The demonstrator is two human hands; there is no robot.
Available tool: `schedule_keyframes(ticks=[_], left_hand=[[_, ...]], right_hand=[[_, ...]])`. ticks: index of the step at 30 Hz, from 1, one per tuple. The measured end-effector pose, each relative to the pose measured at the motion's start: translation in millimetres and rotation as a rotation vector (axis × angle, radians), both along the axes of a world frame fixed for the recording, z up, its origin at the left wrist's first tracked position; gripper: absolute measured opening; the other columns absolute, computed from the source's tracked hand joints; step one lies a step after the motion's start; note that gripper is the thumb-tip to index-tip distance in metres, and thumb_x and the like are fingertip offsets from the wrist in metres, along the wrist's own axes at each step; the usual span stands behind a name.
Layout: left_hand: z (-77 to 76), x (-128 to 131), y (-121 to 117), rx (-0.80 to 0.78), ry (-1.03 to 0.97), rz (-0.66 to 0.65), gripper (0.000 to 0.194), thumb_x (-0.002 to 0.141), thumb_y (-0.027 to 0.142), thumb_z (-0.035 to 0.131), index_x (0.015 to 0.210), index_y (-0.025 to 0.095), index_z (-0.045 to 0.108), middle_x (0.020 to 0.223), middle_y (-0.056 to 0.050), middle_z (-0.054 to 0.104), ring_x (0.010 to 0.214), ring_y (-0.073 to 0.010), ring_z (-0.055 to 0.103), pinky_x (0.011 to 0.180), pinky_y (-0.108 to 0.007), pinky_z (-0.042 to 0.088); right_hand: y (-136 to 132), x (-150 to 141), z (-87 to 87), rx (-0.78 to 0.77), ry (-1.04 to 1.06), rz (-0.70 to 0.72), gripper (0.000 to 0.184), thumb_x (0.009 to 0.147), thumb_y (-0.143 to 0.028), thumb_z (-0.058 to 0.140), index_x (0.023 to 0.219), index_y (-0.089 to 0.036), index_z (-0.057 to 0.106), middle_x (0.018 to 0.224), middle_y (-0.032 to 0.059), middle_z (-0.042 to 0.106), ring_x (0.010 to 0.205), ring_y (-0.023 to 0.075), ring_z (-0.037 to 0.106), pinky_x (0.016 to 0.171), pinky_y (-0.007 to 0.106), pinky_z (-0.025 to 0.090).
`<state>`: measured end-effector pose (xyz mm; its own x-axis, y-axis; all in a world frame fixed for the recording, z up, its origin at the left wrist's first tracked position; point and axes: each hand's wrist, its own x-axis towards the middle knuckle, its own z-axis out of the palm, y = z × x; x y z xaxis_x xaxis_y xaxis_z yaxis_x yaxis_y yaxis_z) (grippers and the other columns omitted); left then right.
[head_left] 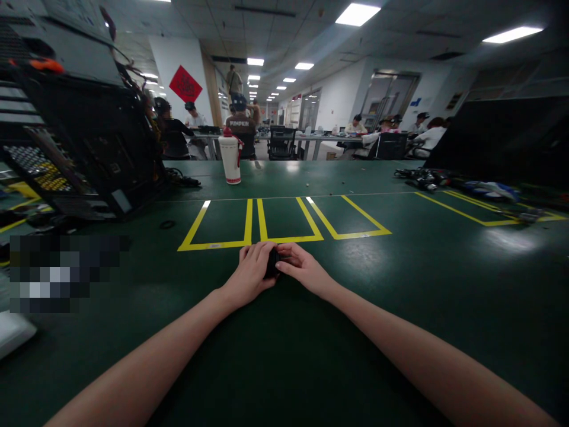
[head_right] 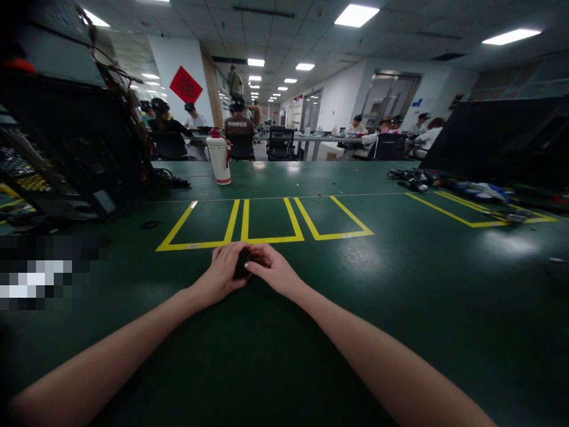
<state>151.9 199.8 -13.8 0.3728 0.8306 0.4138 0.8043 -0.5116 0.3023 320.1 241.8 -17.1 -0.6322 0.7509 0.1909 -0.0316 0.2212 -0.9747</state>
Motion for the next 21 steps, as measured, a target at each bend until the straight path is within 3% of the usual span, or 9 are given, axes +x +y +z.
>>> schedule_keyframes(ticks=[11, 14, 21], left_hand=[[-1.2, -0.3, 0.2, 0.012, 0.003, 0.009, 0.058, 0.069, 0.015, 0.057, 0.119, 0.019, 0.027, 0.119, -0.01, 0.041, 0.113, -0.0249, 0.037, 0.093, -0.043, 0.026], [-1.1, -0.3, 0.0, 0.012, 0.006, 0.006, 0.054, 0.071, 0.017, 0.055, 0.118, 0.019, 0.028, 0.119, -0.01, 0.042, 0.112, -0.0249, 0.038, 0.093, -0.043, 0.027], [1.2, -0.6, -0.7, 0.005, -0.005, 0.004, 0.054, 0.071, 0.018, 0.056, 0.118, 0.019, 0.028, 0.119, -0.01, 0.042, 0.112, -0.0251, 0.038, 0.093, -0.043, 0.027]], right_hand=[[0.3, 1.1, -2.2, 0.009, 0.08, 0.066, 0.037, 0.068, -0.018, 0.065, 0.101, -0.021, 0.048, 0.103, 0.002, 0.052, 0.101, 0.0162, 0.053, 0.093, 0.037, 0.04], [0.3, -0.3, -2.6, -0.014, 0.103, 0.061, 0.031, 0.07, -0.021, 0.063, 0.097, -0.021, 0.049, 0.1, 0.0018, 0.052, 0.098, 0.0162, 0.054, 0.088, 0.036, 0.044], [-1.8, 0.3, 4.1, -0.022, 0.013, 0.005, 0.034, 0.073, -0.021, 0.06, 0.104, -0.021, 0.047, 0.107, 0.0041, 0.051, 0.102, 0.0172, 0.052, 0.091, 0.039, 0.042]])
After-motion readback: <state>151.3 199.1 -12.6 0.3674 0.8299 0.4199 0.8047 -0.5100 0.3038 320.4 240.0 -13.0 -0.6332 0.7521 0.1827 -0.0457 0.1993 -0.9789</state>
